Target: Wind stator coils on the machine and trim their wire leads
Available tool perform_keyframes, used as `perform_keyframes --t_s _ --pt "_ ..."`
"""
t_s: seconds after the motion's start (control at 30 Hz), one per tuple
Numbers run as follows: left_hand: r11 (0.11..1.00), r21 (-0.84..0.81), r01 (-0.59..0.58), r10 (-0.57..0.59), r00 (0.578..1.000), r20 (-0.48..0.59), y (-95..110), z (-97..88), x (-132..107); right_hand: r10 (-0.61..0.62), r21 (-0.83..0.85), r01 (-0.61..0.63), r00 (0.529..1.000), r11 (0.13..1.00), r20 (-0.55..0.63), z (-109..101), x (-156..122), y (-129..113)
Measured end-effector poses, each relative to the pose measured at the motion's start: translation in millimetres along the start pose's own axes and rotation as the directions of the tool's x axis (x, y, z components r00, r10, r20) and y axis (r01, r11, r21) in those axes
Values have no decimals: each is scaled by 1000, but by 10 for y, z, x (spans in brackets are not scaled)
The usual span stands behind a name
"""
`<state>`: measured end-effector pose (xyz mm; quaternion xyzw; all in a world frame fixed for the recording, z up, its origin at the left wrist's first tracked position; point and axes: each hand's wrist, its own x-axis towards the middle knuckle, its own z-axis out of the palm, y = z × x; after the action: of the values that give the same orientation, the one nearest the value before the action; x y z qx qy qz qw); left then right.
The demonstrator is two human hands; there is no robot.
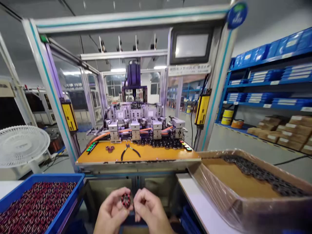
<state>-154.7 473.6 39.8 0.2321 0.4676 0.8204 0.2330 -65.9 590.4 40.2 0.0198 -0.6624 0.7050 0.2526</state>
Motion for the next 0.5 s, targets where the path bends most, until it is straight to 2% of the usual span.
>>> perform_keyframes --t_s 0.13,0.3,0.4,0.5 --pt "999 -5 45 -45 998 37 42 34 22 -124 -41 121 989 992 -75 48 -63 -30" --pt "998 -19 -59 62 983 170 138 28 -10 -184 -68 179 980 981 -81 -28 -123 -75" --pt "978 133 -164 134 970 205 219 13 -40 -173 -75 169 983 983 -56 -142 -121 -126" --pt "896 314 -315 247 940 236 287 11 -80 -153 -122 153 988 981 14 -237 -75 -232"
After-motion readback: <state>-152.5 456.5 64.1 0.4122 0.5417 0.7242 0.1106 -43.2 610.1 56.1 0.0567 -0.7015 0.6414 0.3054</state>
